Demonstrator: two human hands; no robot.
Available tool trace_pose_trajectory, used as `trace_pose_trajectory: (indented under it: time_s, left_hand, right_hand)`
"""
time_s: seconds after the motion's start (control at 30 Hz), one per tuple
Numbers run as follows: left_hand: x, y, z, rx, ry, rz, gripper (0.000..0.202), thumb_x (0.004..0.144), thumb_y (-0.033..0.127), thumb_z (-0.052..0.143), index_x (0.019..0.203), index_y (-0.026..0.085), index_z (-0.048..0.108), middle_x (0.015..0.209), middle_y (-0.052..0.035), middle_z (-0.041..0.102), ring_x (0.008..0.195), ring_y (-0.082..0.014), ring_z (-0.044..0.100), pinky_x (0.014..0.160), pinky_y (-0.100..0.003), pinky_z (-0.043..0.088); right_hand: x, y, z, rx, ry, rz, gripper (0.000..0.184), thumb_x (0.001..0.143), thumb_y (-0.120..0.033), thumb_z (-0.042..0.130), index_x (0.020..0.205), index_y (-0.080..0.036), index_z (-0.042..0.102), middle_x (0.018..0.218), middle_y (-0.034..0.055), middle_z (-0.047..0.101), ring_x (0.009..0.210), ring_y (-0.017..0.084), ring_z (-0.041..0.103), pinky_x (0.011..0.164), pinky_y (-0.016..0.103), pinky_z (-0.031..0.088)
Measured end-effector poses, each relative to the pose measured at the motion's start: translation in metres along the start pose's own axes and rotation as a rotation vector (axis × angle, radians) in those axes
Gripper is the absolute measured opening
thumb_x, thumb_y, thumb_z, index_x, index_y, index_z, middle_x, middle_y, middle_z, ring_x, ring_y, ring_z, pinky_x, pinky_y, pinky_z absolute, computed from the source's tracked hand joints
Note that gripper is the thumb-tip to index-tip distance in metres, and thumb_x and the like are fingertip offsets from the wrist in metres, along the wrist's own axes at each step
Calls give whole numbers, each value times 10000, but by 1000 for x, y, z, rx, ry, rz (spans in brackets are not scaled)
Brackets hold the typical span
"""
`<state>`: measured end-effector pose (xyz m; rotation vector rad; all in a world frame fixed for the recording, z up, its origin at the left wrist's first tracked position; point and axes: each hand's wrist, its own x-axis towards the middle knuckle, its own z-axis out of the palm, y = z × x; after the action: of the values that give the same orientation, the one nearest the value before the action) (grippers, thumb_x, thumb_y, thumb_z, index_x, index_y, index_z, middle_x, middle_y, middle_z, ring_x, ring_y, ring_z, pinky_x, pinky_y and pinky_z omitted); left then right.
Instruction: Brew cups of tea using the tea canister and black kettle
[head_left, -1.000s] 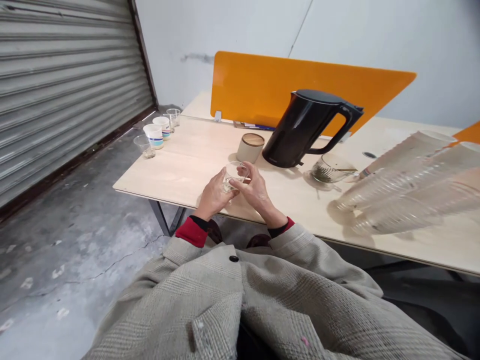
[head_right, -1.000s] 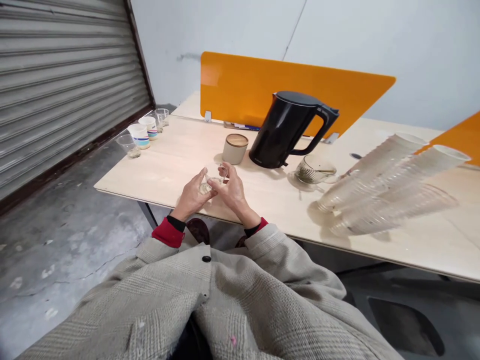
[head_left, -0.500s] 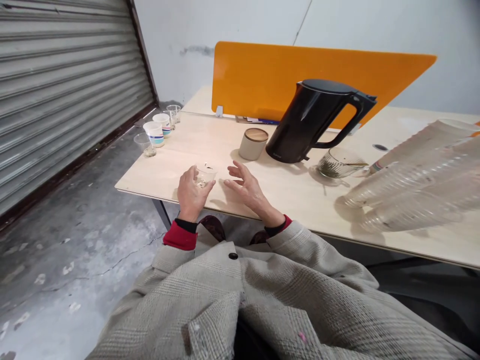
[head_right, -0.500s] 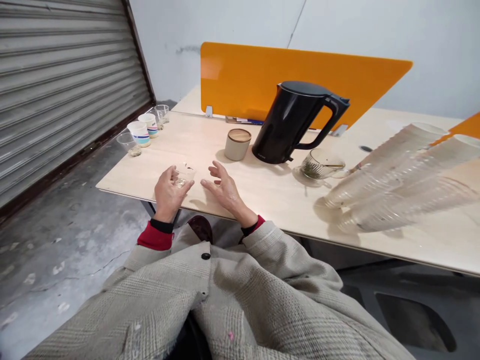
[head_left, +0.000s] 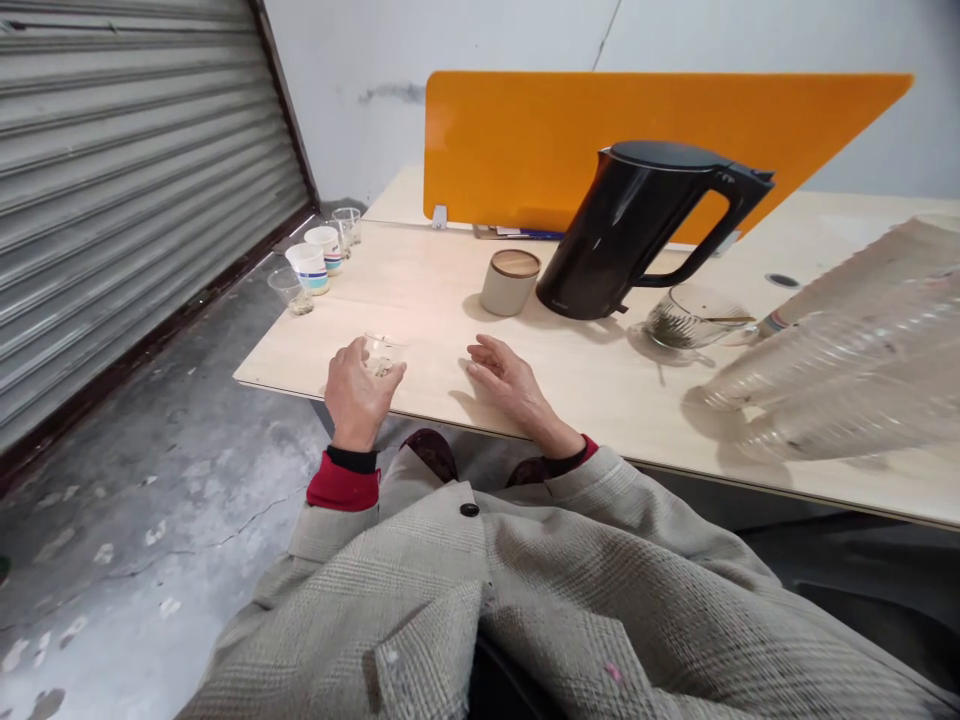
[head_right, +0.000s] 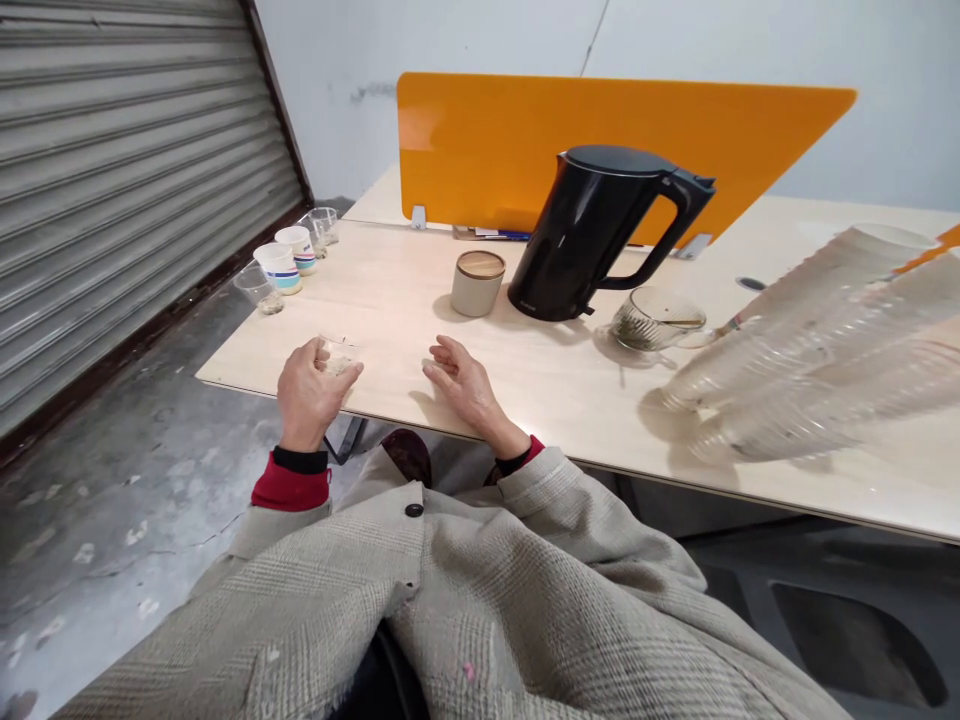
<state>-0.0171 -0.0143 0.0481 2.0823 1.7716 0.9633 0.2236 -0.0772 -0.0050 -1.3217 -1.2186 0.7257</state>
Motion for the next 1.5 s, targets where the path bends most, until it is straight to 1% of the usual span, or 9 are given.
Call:
trace_pose_trajectory:
  time_s: [0.2,0.33,0.53,0.7,0.93,1.03,1.17,1.3,1.5]
  left_hand:
    - [-3,1,-16,112,-54,-15,571,813,446,774,1308,189,654,1230,-126,734,1221,-338,657,1055,-467,525]
    - [-9,-3,-20,122,-39,11,486,784,431,795,1209,215,700,1138,-105,749,1162,-352,676,1013,-487,544]
    - [-20,-3,-11,40,5,115,564,744,427,836,1251,232,685,1128,-96,751,1082,-339,684,981,-493,552]
    - [-26,6,-5,28,-4,180,595,772,412,839,1306,227,650,1177,-104,738,1102,-325,679,1002,-484,545]
    - [-30,12,-1,19,-5,229,596,791,375,817,1341,229,638,1211,-111,741,1137,-336,667,1024,-497,535]
    - [-31,11,1,-14,13,245,588,795,373,810,1342,244,637,1214,-102,745,1132,-326,667,1028,-487,532]
    - [-31,9,1,-46,12,257,631,777,372,831,1364,257,629,1241,-98,746,1150,-327,666,1039,-489,529]
    - [-30,6,0,-89,27,252,665,784,381,835,1395,246,609,1260,-99,740,1175,-320,664,1067,-490,523]
    - [-18,-17,-2,-217,118,174,708,767,361,846,1415,242,586,1315,-101,712,1250,-296,654,1043,-439,548]
  right_hand:
    - [1,4,1,13,9,3,888,757,-816,797,1443,-270,650,1393,165,732,1296,341,698,1205,606,505]
    - [-2,1,-1,-7,-16,2,855,798,-778,783,1468,-269,631,1406,160,727,1303,339,692,1206,608,499]
    - [-1,-23,-2,-288,-192,-207,548,926,-434,718,1456,-313,645,1623,107,582,1544,339,492,1310,623,355]
    - [16,-42,10,-438,-388,-394,657,811,-90,593,1444,-262,632,1731,111,438,1637,313,352,1342,631,265]
    - [26,-48,29,-536,-493,-411,666,719,14,528,1317,-206,720,1700,130,471,1607,350,378,1306,647,319]
    - [25,-53,24,-434,-543,-380,641,731,-4,525,1275,-255,752,1701,68,487,1624,319,372,1328,634,296]
    - [23,-62,14,-194,-423,-300,703,710,-47,518,1322,-326,723,1710,-5,486,1646,264,361,1358,602,251]
    - [19,-61,6,-39,-265,-161,627,710,-111,541,1267,-325,736,1668,-2,544,1615,269,416,1318,612,322]
    - [5,-40,-24,-36,1,-35,406,774,-252,666,1160,-300,779,1559,40,648,1504,310,546,1279,611,373]
